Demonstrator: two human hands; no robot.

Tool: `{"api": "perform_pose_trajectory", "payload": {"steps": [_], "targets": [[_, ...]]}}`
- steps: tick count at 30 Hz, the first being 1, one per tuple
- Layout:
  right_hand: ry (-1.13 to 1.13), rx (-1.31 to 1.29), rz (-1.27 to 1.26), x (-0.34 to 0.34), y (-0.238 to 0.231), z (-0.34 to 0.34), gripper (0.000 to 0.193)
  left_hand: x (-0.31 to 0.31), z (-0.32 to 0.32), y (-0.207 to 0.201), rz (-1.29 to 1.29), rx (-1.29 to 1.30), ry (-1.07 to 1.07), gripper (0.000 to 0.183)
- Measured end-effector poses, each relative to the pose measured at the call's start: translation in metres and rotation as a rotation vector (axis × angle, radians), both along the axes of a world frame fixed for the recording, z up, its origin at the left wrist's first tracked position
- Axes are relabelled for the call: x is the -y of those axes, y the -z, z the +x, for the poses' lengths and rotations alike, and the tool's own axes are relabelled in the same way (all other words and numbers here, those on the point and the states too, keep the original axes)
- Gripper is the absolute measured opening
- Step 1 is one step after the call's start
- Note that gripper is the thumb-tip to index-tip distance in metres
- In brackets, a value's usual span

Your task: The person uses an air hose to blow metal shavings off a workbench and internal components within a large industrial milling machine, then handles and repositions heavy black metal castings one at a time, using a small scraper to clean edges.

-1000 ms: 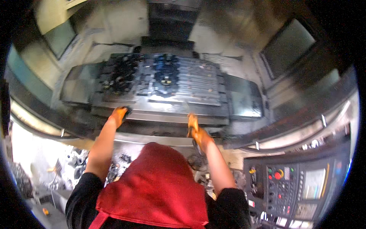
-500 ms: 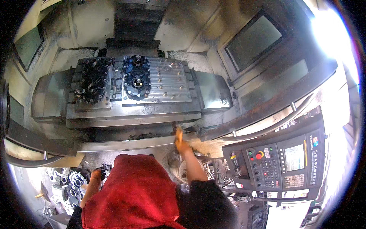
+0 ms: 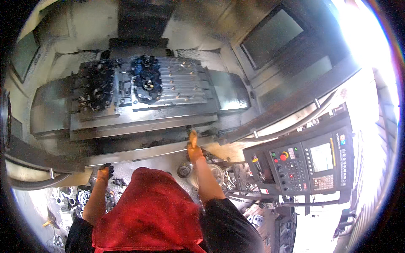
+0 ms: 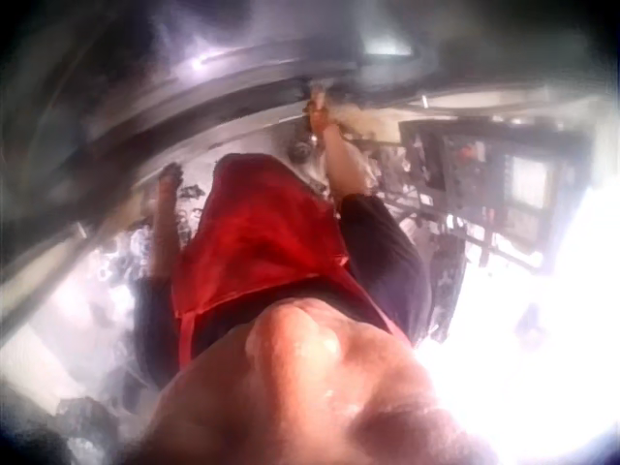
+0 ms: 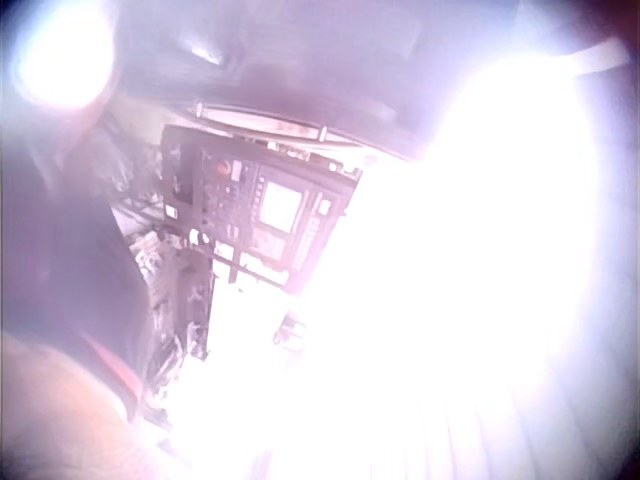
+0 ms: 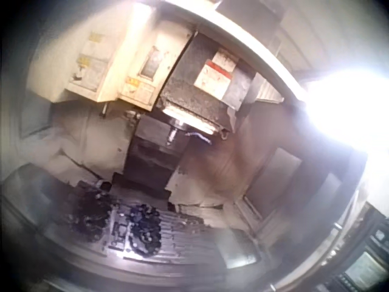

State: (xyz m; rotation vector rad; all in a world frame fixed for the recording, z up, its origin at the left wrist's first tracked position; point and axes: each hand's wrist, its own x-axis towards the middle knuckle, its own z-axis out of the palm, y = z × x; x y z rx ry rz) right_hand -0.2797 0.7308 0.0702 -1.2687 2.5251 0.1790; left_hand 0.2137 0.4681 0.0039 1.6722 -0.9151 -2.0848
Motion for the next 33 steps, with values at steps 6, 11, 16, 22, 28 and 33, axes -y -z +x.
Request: {"api": "perform_pose_trajectory", "payload": {"steps": [6,11,16,22,28,33], "targets": [[0.744,0.927,-0.439,0.133,-0.125,0.102,0.036,-0.034,0.070,0.060,-0.262,0.386,0.373,0.032],[0.346,0.764,-0.502,0.035,-0.056,0.082,0.039,-0.106,0.065,0.043,0.045,0.274,0.185,0.027],[0.527,0.826,-0.307,0.046,-0.117,0.103,0.034,-0.173,0.128,0.089,0.119,0.485,0.146,0.023],[0.137,0.761,-0.557,0.001,-0.082,0.075,0.030,-0.195,0.025,0.001,-0.173,0.402,0.442,0.015],[0.758,0.997,-0.671,-0.095,-0.058,-0.004,0.030,-0.191,-0.021,-0.019,-0.214,0.272,0.458,0.026],[0.708,0.431,-1.254,-0.113,-0.133,-0.035,0.028,-0.214,-0.063,-0.064,-0.285,0.474,0.627,0.025]]}}
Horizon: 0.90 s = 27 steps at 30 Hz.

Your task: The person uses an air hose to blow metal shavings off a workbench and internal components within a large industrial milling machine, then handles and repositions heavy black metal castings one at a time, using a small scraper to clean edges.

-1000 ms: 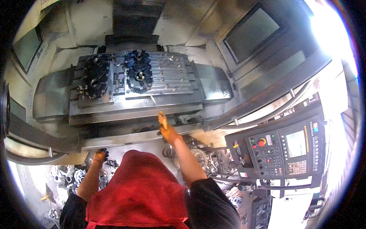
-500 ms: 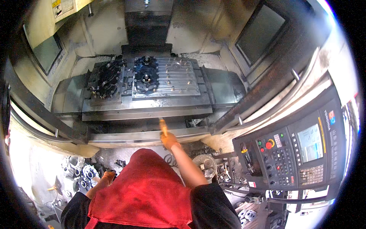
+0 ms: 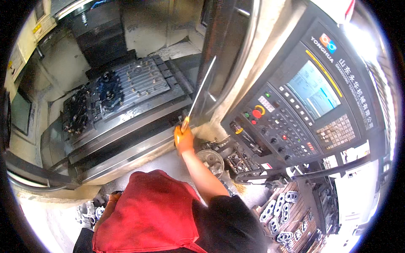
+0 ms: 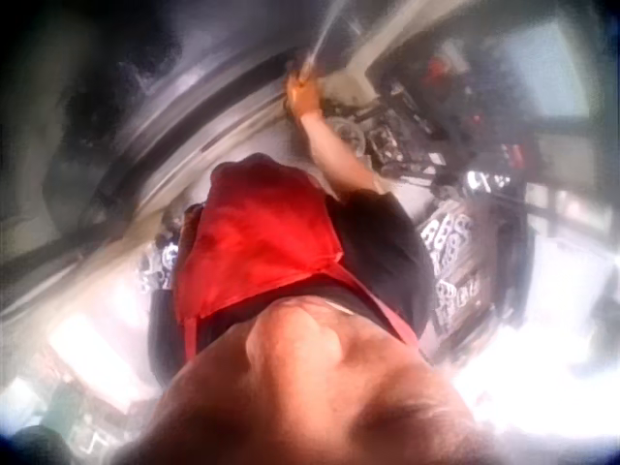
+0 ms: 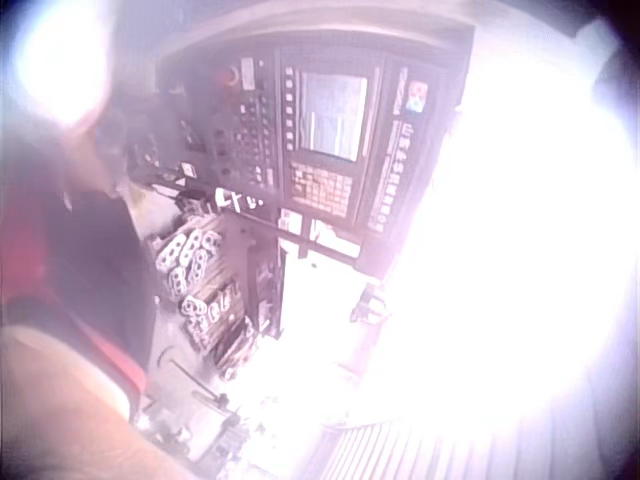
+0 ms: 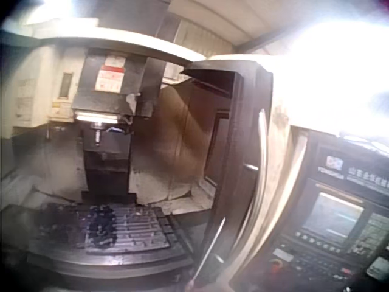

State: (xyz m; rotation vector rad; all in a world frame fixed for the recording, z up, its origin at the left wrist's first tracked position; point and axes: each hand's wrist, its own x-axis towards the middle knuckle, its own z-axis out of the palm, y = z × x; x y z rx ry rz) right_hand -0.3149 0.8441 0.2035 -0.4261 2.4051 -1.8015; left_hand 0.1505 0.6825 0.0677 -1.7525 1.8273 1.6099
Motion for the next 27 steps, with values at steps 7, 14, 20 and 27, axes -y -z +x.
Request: {"api": "perform_pose_trajectory", "payload": {"steps": [7,14,20,27], "targets": [[0.221,-0.430,-0.292,0.020,-0.091,-0.117,0.018,0.024,0.012,0.022,-0.103,0.050,0.214,0.023],[0.455,-0.284,0.058,0.009,-0.067,-0.150,0.031,0.067,-0.043,0.043,0.064,-0.046,0.051,0.018],[0.001,0.007,1.041,0.007,-0.111,-0.160,0.050,0.148,-0.081,0.060,0.095,-0.235,0.087,0.023],[-0.198,0.508,1.418,0.013,-0.020,-0.116,0.069,0.307,-0.189,0.057,-0.101,-0.486,-0.085,0.032]]}}
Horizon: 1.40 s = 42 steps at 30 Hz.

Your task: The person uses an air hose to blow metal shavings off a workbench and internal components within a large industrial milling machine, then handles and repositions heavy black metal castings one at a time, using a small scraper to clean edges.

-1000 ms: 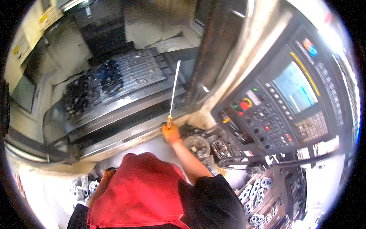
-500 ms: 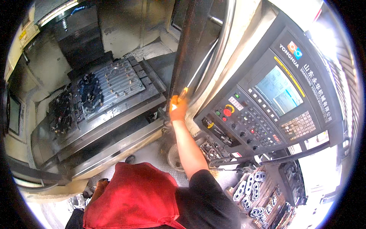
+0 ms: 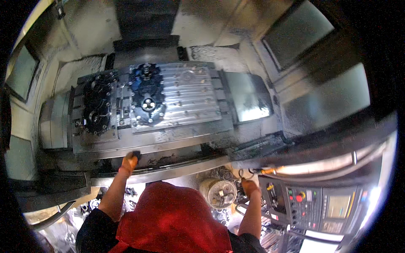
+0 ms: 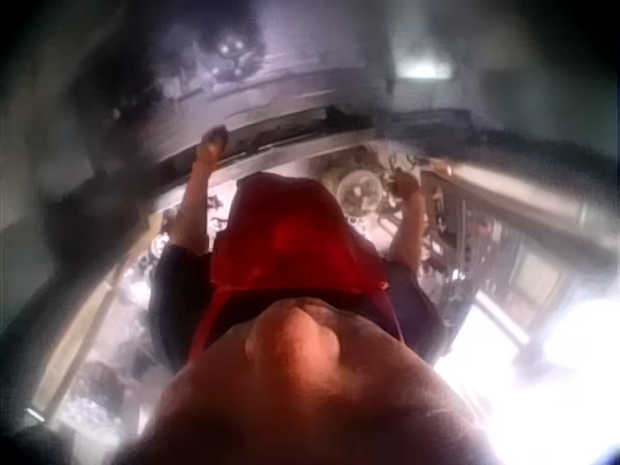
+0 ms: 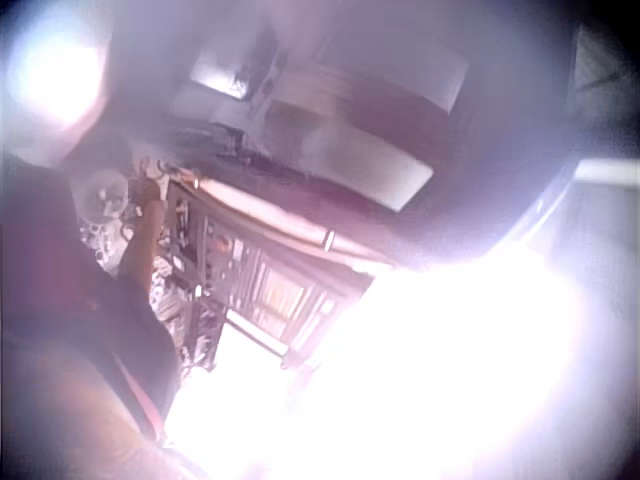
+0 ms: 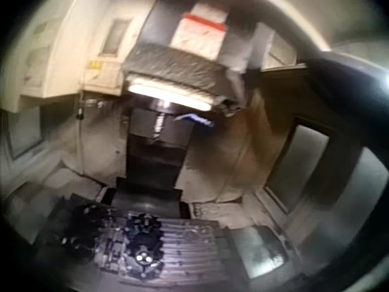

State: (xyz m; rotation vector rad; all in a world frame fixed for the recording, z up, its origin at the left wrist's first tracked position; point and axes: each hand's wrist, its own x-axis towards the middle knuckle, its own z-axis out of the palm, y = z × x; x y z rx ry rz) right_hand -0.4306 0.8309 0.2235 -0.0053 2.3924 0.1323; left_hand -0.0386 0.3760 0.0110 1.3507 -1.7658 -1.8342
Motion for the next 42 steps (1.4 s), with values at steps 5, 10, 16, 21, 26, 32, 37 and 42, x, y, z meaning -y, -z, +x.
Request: {"api": "perform_pose_trajectory", "payload": {"steps": [5,10,16,21,26,32,37,42], "targets": [[-0.347,0.067,-0.526,0.118,0.097,-0.002,0.049,0.154,-0.065,0.015,-0.093,-0.258,-0.388,0.032],[-0.504,0.014,-0.766,0.374,0.082,-0.003,0.052,0.283,-0.153,-0.003,0.244,-0.069,-0.593,0.050],[-0.346,-0.060,-0.995,0.574,0.154,-0.032,0.048,0.354,-0.192,0.063,-0.144,0.360,-0.353,0.055],[-0.129,0.325,-0.881,0.618,0.184,-0.032,0.054,0.347,-0.214,0.029,-0.095,0.343,-0.413,0.048],[0.061,0.296,-0.969,0.621,0.187,-0.017,0.053,0.350,-0.221,0.075,-0.014,-0.010,-0.747,0.041],[0.002,0.147,-0.945,0.627,0.213,-0.011,0.042,0.353,-0.223,0.074,0.235,-0.292,-0.870,0.030],[0.004,0.104,-1.018,0.630,0.244,-0.019,0.037,0.341,-0.234,0.033,-0.026,-0.204,-0.806,0.018],[0.047,0.101,-1.172,0.607,0.265,-0.018,0.025,0.324,-0.238,-0.010,-0.341,-0.171,-0.540,0.020]]}}
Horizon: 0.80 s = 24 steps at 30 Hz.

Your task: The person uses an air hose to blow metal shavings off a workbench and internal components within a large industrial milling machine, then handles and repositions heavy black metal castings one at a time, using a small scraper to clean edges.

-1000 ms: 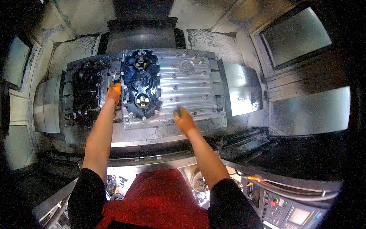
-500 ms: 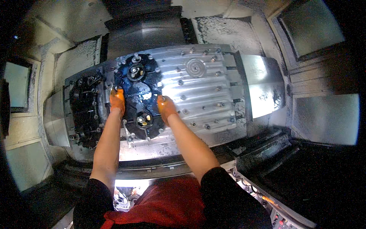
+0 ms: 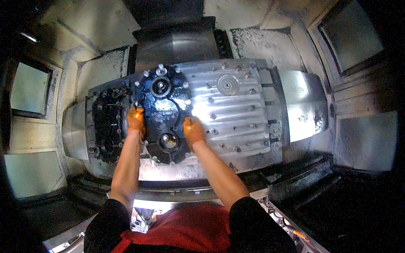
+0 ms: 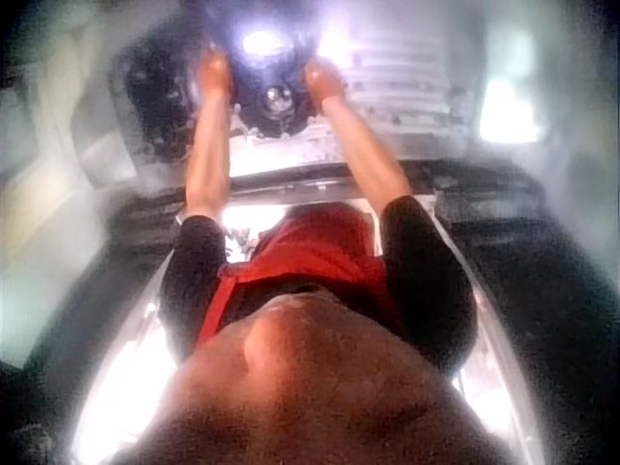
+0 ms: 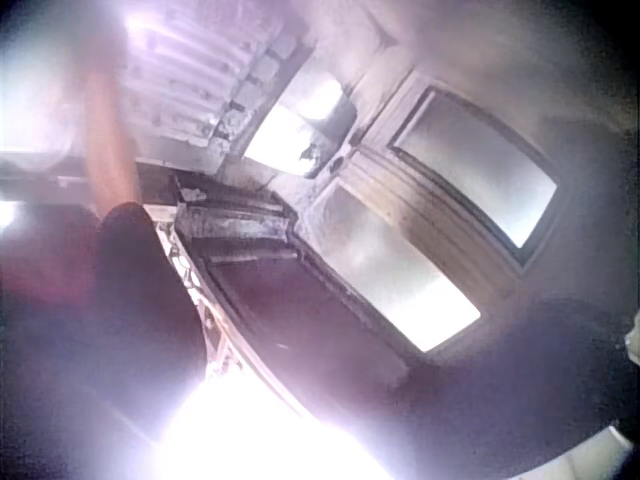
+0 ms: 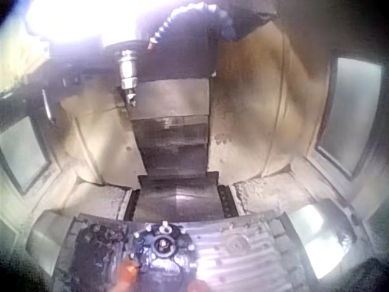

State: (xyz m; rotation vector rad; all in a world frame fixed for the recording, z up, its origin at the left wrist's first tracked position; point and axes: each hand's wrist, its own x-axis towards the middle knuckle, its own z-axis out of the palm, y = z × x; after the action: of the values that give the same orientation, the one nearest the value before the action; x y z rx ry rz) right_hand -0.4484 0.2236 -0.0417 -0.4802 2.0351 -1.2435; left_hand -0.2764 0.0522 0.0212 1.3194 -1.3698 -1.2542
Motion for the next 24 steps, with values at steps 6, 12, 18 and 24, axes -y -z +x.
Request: {"api": "perform_pose_trajectory", "payload": {"steps": [6,12,18,24], "targets": [[-0.109,0.056,-0.095,-0.009,-0.113,0.031,0.027,-0.027,0.035,-0.109,0.259,-0.436,0.073,0.027],[-0.161,0.430,-0.113,-0.030,-0.110,0.105,0.028,-0.042,0.101,-0.190,0.179,-0.332,0.234,0.044],[-0.362,0.433,0.208,-0.059,-0.121,0.203,0.058,-0.052,0.174,-0.200,0.276,-0.004,0.108,0.023],[-0.173,1.151,0.357,-0.081,-0.142,0.258,0.063,-0.040,0.244,-0.126,0.403,0.078,0.158,0.022]]}}
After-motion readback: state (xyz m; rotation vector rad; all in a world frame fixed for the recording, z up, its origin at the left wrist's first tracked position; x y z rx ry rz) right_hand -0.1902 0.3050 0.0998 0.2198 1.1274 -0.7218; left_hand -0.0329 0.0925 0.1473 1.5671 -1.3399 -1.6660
